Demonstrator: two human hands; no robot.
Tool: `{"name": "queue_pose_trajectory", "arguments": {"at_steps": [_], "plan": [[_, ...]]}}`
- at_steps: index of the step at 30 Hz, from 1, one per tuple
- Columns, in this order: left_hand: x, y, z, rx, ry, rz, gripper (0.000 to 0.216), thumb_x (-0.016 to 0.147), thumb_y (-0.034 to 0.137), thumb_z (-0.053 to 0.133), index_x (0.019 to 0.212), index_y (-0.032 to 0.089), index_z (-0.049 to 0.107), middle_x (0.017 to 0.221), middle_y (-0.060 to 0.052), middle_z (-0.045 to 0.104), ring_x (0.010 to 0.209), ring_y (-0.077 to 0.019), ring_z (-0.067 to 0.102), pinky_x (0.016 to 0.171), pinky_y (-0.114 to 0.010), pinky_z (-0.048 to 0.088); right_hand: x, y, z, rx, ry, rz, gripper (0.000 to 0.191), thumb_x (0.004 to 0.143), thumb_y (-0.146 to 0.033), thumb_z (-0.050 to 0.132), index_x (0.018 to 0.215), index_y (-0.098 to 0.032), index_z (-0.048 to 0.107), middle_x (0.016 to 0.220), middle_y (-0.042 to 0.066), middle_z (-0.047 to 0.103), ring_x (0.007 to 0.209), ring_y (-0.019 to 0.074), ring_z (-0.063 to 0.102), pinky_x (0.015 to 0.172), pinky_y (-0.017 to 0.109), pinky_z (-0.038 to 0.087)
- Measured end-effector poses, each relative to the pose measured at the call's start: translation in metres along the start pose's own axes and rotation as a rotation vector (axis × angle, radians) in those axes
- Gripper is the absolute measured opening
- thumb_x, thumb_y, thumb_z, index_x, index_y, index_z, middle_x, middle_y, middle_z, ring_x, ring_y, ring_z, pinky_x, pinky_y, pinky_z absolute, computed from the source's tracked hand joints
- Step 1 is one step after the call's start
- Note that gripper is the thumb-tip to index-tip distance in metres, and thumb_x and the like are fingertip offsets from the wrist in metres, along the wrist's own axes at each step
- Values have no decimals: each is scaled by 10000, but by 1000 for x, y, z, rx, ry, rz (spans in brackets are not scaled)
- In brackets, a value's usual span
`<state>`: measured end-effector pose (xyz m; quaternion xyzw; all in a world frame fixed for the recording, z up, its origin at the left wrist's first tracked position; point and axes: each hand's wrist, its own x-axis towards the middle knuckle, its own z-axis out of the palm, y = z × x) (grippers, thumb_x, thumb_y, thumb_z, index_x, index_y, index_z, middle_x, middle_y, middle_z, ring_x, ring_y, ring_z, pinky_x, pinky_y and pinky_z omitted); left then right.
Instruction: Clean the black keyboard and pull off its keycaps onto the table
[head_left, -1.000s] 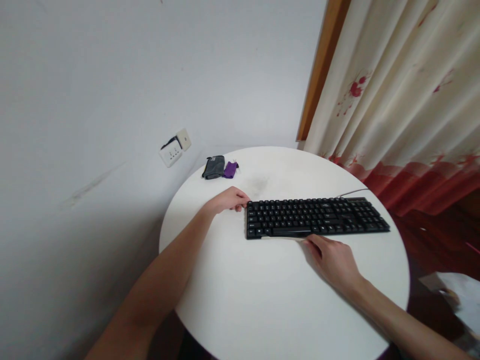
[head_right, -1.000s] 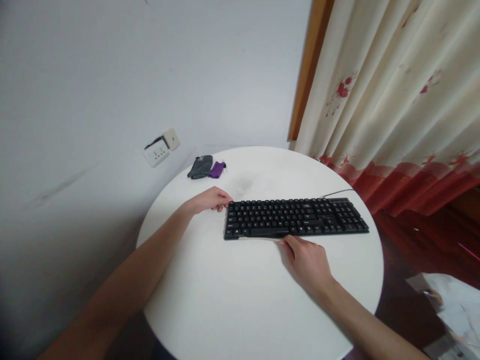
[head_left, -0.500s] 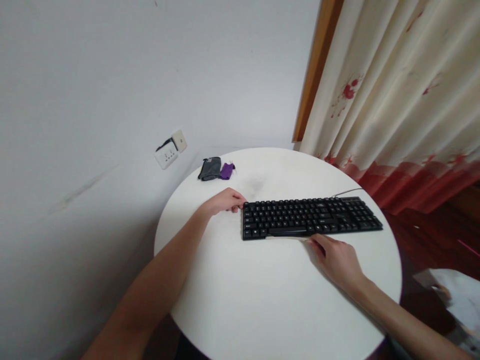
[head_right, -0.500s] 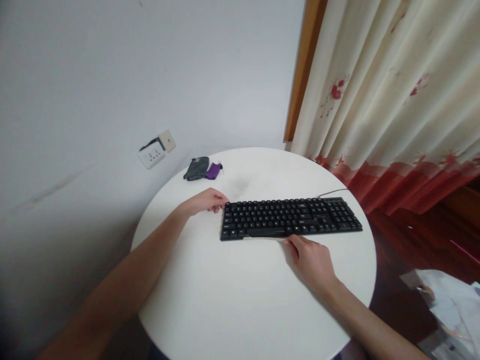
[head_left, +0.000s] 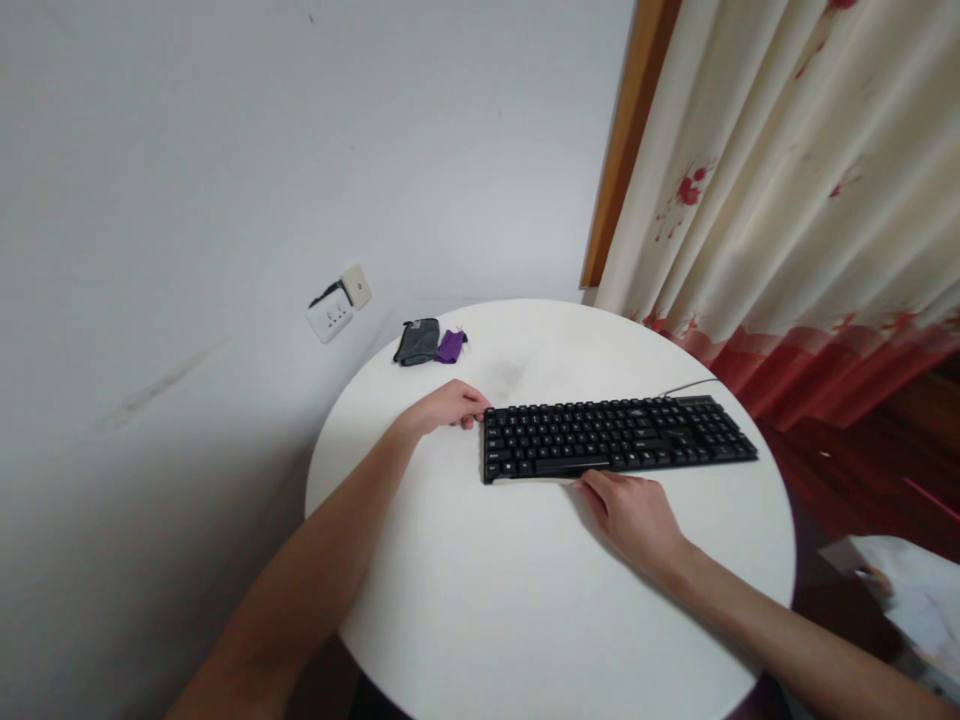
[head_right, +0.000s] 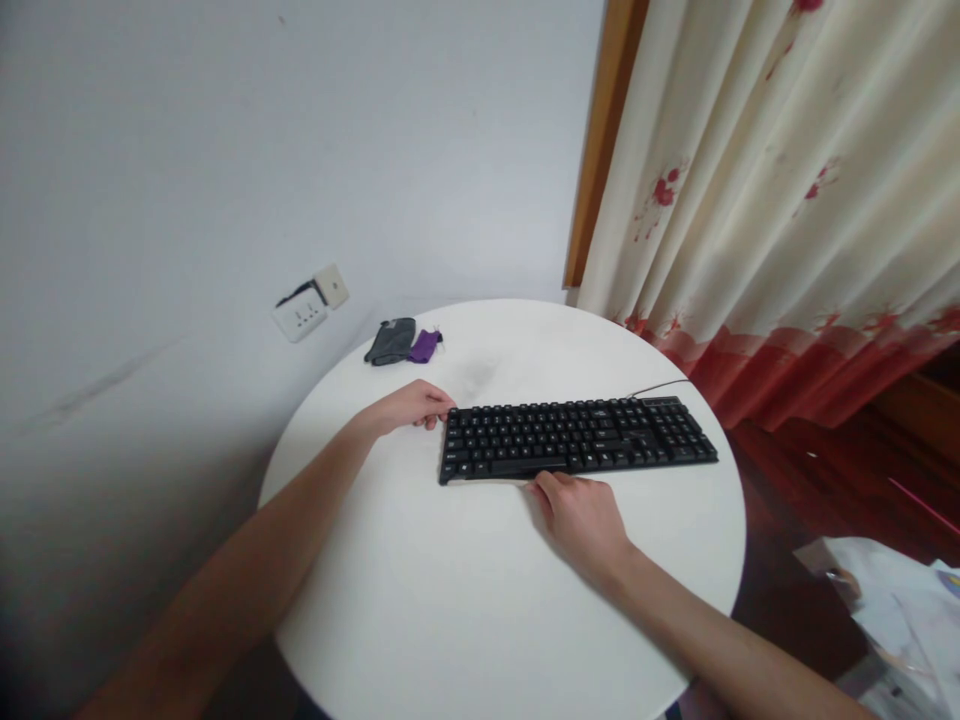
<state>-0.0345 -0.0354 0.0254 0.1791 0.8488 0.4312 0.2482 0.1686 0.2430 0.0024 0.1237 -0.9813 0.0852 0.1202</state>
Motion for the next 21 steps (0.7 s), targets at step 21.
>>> {"name": "queue_pose_trajectory", "arguments": {"at_steps": [21], "plan": [[-1,3,-1,26,-9,9,269,717,362,591,810,148,725,788,-61,686,557,-112,548,487,-225,306,-49,106,-21,-206,10,272,285,964,-403,442,930,-255,683,919,19,747,656,189,669,521,279,296]]}}
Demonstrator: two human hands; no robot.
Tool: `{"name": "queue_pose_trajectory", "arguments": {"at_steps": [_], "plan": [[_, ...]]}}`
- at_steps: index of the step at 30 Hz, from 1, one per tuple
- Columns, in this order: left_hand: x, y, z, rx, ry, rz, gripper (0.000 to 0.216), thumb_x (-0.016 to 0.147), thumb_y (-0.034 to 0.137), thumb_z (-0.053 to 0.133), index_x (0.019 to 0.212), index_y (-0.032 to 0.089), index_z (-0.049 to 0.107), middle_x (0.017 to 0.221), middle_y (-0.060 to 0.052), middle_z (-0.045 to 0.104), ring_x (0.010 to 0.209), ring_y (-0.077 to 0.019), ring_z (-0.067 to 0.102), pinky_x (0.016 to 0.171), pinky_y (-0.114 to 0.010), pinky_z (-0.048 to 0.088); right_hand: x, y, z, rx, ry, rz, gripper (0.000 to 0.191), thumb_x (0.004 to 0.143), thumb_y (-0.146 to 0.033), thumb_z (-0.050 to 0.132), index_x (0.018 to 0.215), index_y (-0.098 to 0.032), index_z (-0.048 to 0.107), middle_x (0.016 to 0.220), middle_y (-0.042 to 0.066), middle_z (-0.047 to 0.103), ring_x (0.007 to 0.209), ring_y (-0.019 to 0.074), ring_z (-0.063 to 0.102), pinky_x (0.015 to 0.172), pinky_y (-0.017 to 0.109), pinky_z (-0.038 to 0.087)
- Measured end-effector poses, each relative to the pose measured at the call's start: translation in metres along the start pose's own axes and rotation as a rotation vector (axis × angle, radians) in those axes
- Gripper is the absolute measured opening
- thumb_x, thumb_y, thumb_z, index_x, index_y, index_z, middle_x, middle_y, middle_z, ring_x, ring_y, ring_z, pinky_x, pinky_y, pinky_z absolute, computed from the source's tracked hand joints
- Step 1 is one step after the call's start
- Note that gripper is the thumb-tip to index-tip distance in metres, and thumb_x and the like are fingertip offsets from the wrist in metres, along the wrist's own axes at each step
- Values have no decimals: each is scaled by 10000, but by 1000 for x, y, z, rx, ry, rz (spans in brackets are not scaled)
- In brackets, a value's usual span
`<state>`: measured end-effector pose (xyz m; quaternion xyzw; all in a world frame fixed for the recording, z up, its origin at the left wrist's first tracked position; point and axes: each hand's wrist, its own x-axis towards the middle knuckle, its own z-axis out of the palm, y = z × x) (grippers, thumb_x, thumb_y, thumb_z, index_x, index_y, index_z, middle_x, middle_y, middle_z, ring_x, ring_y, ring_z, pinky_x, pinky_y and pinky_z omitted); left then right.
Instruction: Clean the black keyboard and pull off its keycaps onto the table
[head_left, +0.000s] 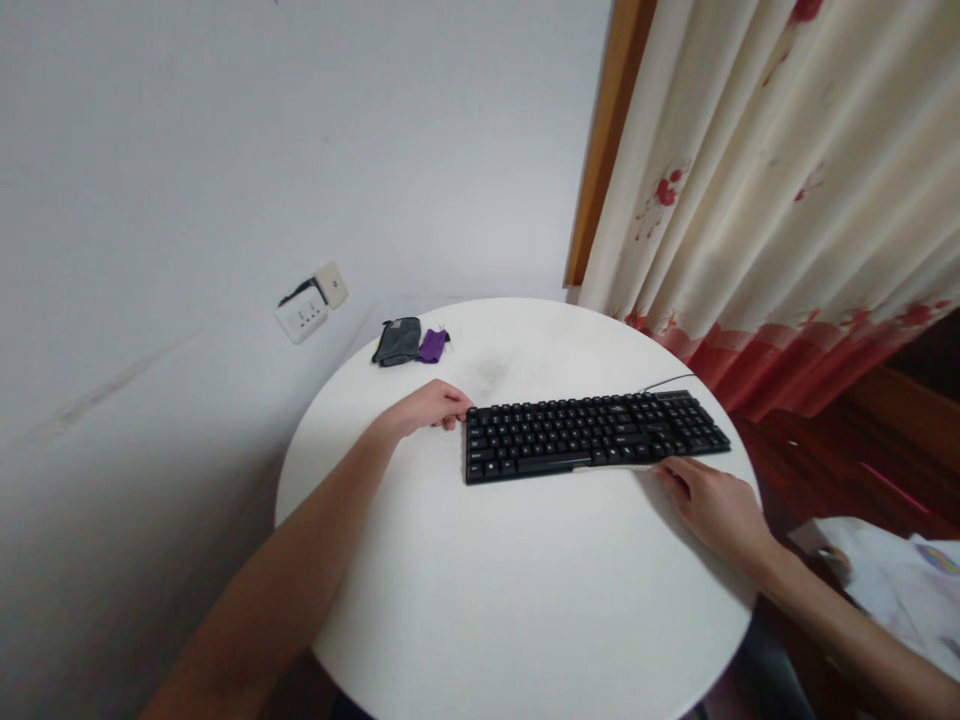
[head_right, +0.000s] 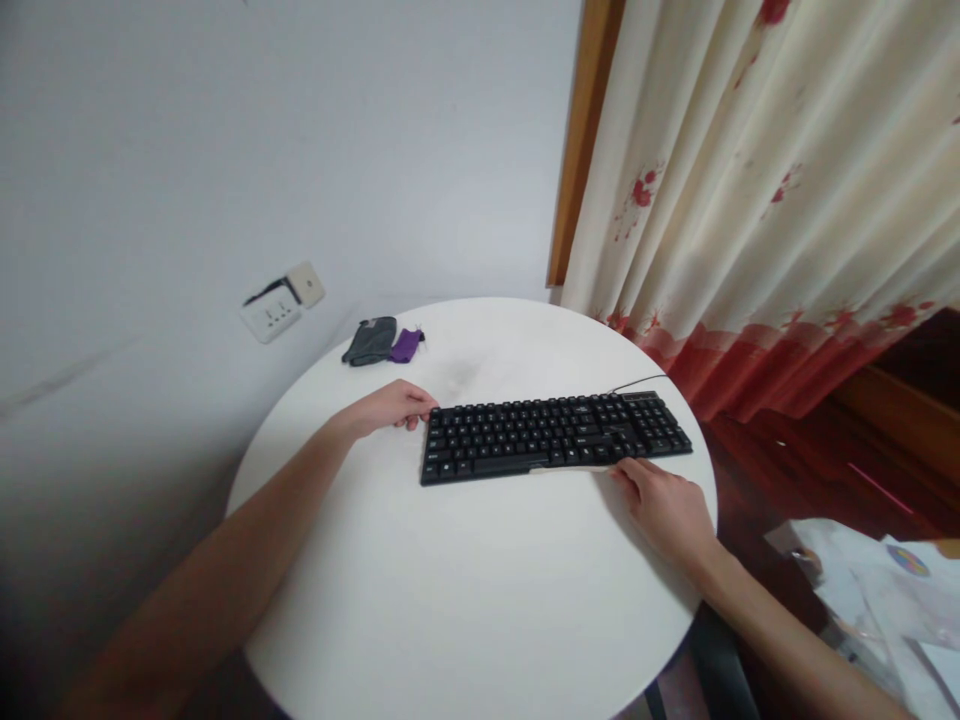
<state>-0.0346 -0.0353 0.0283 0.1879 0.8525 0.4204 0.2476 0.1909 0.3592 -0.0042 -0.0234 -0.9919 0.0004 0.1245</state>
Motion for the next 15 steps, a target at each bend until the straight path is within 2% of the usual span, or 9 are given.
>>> {"name": "queue_pose_trajectory", "arguments": {"at_steps": [6,15], "plan": [[1,-1,-1,4,-2,5,262,727,366,595,811,154,723,781,-55,685,553,-112,548,489,-228,307,-4,17,-3,-23,-22,54,262,960,-411,460,948,-266,678,947,6,747,701,196,685,538,286,324],[0,-1,-1,9,5,0,321,729,444,625,803,149,725,738,-49,664,565,-119,542,483,-227,296,1,-10,-8,40,-51,14,257,973,-375,446,920,-255,668,900,0,745,709,209,690,560,293,303]]}}
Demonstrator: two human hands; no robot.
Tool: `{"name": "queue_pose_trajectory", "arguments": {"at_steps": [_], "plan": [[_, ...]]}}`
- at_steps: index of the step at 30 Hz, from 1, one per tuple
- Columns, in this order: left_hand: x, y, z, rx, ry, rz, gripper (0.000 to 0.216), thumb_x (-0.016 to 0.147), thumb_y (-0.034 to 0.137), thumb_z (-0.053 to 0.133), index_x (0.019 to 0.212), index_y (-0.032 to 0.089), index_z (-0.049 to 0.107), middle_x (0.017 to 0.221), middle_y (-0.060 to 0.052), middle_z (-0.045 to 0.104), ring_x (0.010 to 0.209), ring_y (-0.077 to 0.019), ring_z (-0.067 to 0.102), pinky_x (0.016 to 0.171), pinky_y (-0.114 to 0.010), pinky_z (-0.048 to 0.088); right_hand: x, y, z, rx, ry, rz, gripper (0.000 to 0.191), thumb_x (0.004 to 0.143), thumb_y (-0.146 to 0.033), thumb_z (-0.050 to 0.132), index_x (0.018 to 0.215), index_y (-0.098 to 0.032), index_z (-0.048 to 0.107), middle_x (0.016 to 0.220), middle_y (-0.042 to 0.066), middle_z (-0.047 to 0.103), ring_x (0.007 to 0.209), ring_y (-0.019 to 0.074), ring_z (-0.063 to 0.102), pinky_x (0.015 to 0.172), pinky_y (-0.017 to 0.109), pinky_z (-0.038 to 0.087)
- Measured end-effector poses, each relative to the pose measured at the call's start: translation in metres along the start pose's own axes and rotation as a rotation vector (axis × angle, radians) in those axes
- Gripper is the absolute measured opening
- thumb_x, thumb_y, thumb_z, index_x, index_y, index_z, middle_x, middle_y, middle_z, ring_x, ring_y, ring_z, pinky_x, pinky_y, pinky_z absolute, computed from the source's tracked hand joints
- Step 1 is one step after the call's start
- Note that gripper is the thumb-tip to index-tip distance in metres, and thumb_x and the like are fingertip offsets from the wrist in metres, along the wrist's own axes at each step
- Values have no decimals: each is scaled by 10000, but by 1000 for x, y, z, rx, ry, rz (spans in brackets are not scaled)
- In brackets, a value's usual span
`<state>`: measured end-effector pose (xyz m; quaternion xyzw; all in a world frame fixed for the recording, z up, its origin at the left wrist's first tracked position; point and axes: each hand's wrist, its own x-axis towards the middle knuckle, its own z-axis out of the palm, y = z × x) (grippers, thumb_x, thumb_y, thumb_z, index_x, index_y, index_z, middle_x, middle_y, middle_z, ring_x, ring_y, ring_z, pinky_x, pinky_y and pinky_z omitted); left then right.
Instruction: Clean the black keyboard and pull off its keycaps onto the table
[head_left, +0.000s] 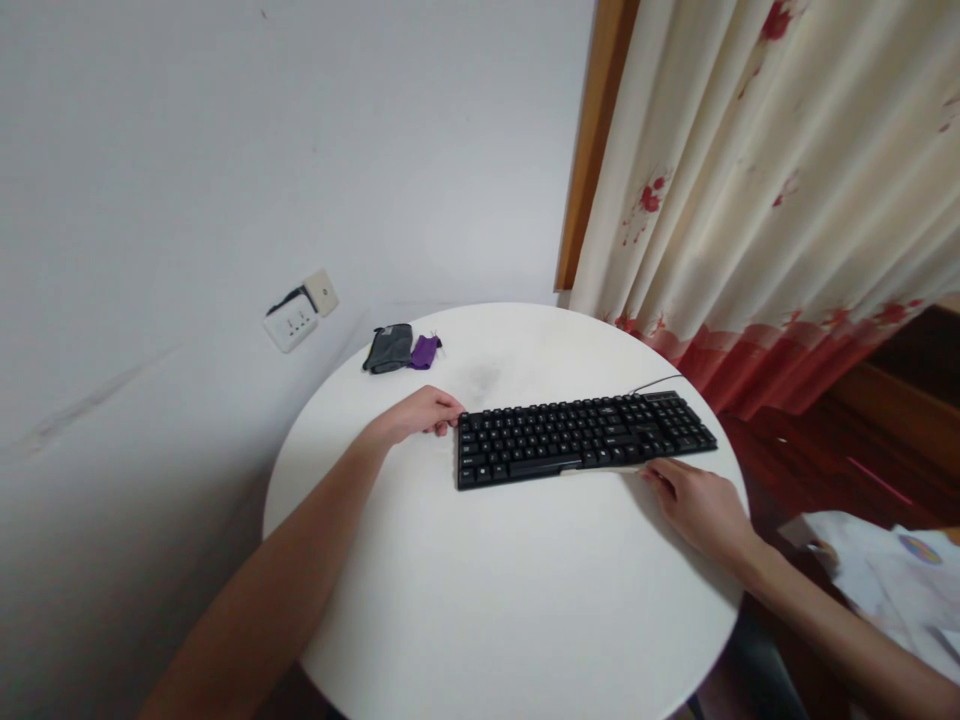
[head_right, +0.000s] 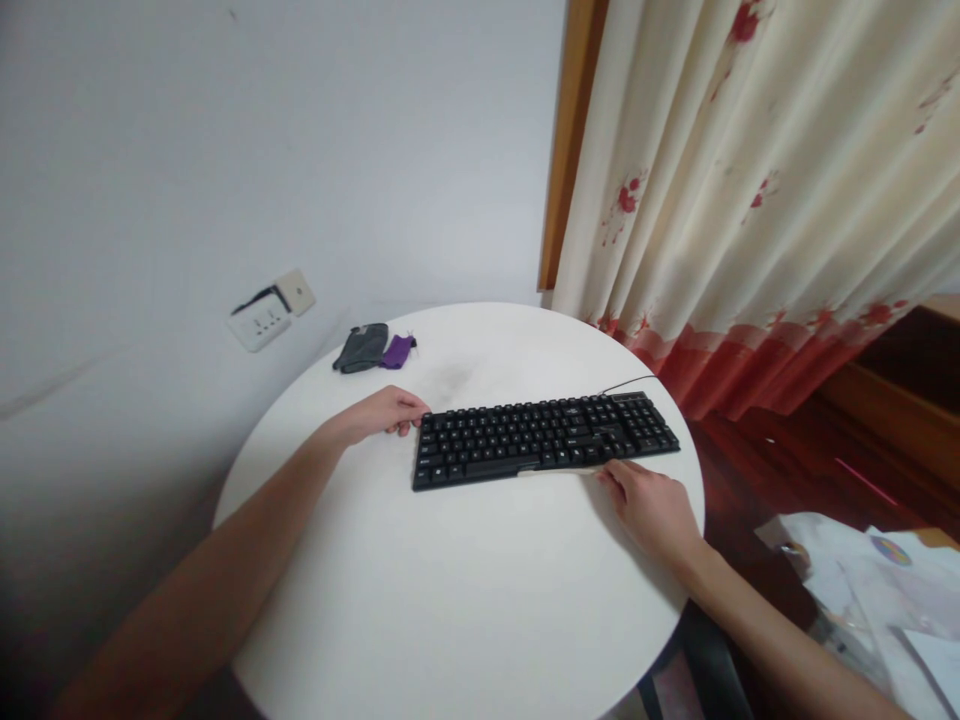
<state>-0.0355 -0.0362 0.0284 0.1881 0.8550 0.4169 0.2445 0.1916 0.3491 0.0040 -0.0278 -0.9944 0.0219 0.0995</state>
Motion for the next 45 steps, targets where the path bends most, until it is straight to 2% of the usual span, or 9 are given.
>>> {"name": "queue_pose_trajectory", "arguments": {"at_steps": [6,10,14,21,25,31,36,45], "plan": [[1,-1,-2,10,-10,-7,366,729,469,620,844,139,729,784,-56,674,572,-121,541,488,-227,304,3,-20,3,49,12,-69,262,983,-348,436,864,-238,641,853,2,734,700,194,681,569,285,299],[1,2,-3,31,-3,-21,359,720,455,623,853,140,733,786,-59,675,569,-123,538,494,-231,314,4,-14,2,62,10,-44,260,985,-339,429,869,-241,640,862,-3,734,719,193,681,575,278,308],[2,2,-2,42,4,-21,371,731,468,617,855,139,734,773,-56,663,567,-125,535,483,-231,304,1,10,-2,43,-1,25,276,973,-361,435,901,-246,676,906,11,746,759,204,687,580,274,331],[2,2,-2,32,-2,-20,381,726,483,626,855,141,737,771,-55,658,578,-129,533,483,-228,298,-11,76,-8,-31,-20,168,321,960,-408,425,981,-273,716,993,36,755,850,250,696,612,289,391],[1,2,-3,39,-4,-17,363,729,472,625,836,143,733,731,-48,651,576,-129,527,488,-227,304,-14,95,-13,-42,-2,233,344,947,-450,434,995,-281,730,993,44,757,855,264,697,609,298,403],[2,0,-4,53,-10,-11,349,743,467,616,822,146,728,671,-32,627,571,-129,523,490,-225,309,-10,94,-11,-22,8,198,363,955,-468,423,980,-282,734,990,40,758,865,256,701,643,296,438],[4,-4,-5,47,-23,13,358,745,485,613,821,155,728,765,-50,664,583,-129,538,489,-225,314,-3,90,-7,18,21,135,336,960,-430,427,978,-271,722,1015,40,752,881,246,701,663,288,454],[4,-4,-6,53,-14,-3,391,744,512,627,850,153,738,674,-37,630,560,-125,514,482,-223,303,11,60,-4,85,4,50,278,949,-376,453,940,-272,711,959,19,756,826,229,700,648,274,439]]}}
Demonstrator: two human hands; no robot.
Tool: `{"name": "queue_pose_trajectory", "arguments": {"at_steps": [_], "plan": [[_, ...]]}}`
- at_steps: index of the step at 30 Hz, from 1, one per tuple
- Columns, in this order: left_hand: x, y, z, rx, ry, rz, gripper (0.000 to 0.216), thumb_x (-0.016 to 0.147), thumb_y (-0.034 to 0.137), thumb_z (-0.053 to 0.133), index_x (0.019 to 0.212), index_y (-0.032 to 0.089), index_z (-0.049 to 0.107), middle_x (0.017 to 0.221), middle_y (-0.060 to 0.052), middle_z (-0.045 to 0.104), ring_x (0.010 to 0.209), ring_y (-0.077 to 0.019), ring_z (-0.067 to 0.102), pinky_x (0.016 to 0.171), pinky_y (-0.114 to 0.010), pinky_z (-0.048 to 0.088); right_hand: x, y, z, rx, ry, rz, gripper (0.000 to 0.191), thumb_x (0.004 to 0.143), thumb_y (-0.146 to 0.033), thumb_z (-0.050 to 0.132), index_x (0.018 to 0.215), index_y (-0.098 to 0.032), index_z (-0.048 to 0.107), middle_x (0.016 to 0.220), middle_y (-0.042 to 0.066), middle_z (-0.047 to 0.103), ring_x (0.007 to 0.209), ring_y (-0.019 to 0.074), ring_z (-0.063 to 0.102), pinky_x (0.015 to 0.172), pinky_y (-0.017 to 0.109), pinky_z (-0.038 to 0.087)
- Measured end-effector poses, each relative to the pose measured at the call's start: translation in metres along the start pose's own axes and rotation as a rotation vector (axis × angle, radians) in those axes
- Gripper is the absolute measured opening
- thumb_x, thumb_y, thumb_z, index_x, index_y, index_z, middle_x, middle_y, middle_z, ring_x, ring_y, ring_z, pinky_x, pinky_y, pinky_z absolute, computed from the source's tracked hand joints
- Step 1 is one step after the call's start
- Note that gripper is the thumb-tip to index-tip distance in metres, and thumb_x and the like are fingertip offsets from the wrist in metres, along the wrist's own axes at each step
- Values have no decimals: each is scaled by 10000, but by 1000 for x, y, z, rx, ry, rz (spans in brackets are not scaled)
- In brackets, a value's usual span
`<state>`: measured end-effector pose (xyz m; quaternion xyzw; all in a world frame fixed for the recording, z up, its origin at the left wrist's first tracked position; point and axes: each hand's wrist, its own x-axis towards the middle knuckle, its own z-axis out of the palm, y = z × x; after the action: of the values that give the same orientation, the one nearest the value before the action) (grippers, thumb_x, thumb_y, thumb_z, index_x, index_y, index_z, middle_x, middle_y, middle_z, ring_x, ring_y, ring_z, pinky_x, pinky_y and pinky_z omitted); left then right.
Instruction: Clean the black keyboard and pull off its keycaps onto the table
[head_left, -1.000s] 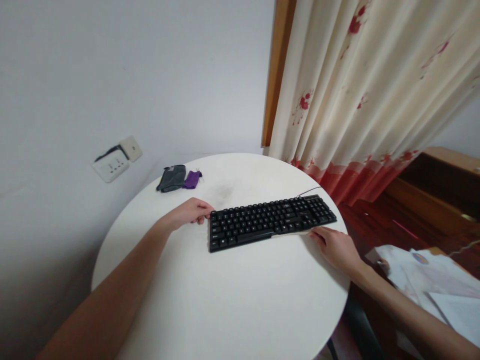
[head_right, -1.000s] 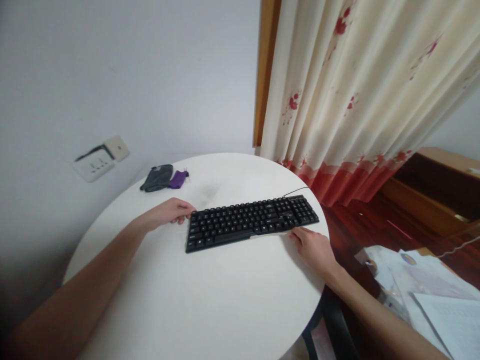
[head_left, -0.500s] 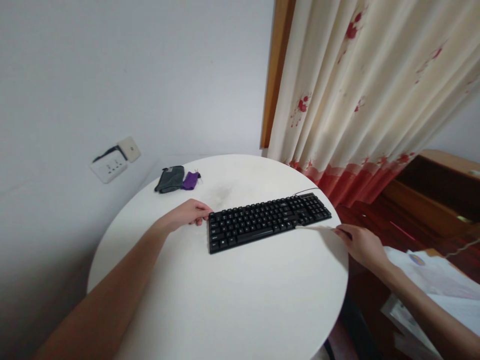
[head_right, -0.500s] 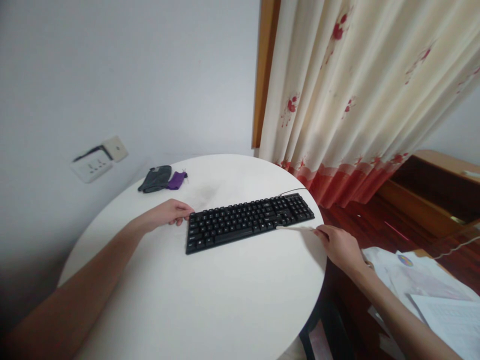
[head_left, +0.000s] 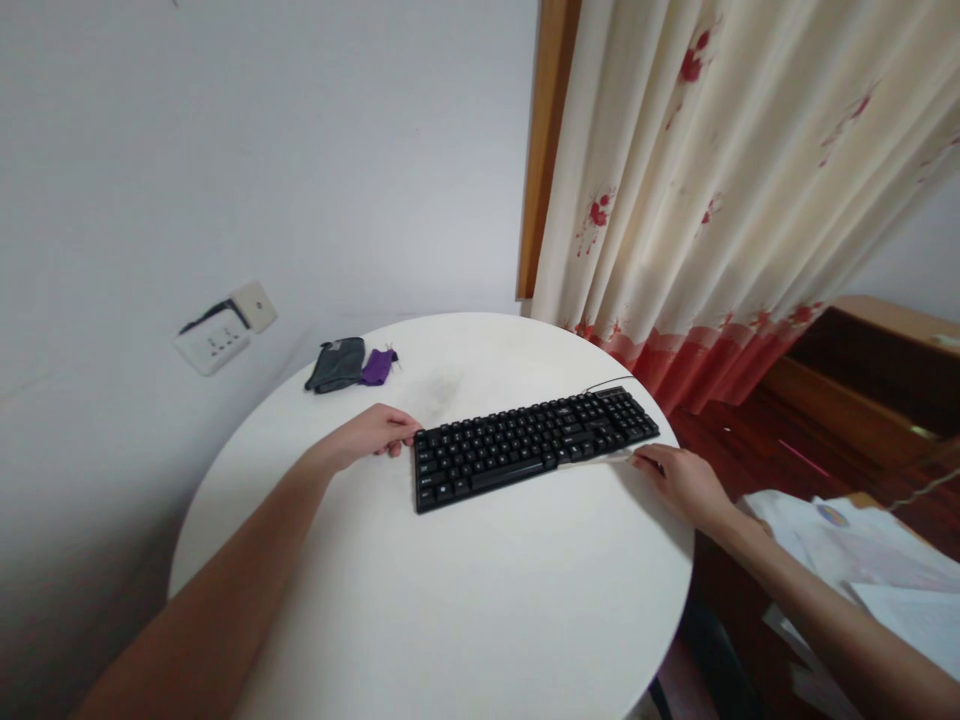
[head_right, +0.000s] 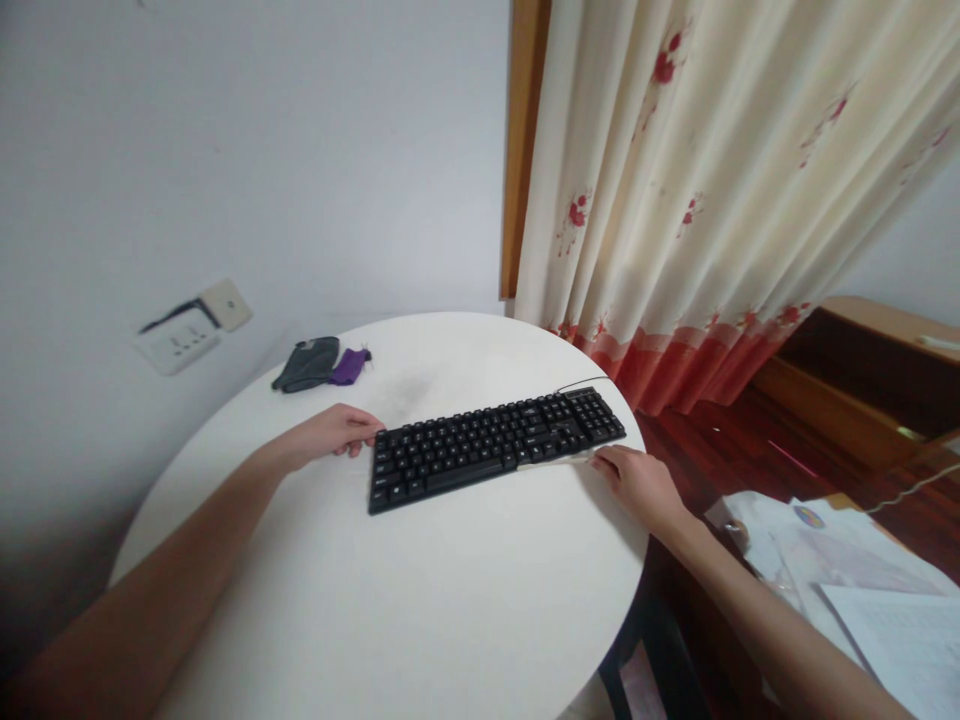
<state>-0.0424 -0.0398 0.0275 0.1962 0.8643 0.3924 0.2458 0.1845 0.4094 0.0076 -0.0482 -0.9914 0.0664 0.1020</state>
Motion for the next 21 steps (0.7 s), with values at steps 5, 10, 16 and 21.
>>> {"name": "queue_pose_trajectory", "arguments": {"at_steps": [5,10,16,21], "plan": [[2,-2,-1,-11,1,-10,400,732,520,636,875,164,748,765,-51,659,571,-125,525,478,-226,305,7,12,-3,20,0,39,291,938,-399,461,955,-276,724,1003,26,755,849,234,696,654,274,443],[0,0,0,-8,5,-10,400,724,528,641,857,165,748,746,-49,655,561,-123,517,474,-225,305,9,58,-4,108,4,113,335,904,-435,494,977,-231,750,976,69,760,847,248,699,700,297,480],[0,1,0,-5,4,-10,417,725,536,642,864,156,742,776,-60,665,572,-124,520,475,-220,309,9,114,-3,147,37,157,335,870,-437,521,935,-215,763,959,70,763,823,240,698,758,318,507],[2,-4,-1,-5,0,-7,383,741,501,635,876,160,746,774,-54,657,575,-123,523,477,-220,311,8,149,-8,159,35,203,355,865,-460,520,935,-197,748,866,69,760,740,231,684,728,326,502]]}}
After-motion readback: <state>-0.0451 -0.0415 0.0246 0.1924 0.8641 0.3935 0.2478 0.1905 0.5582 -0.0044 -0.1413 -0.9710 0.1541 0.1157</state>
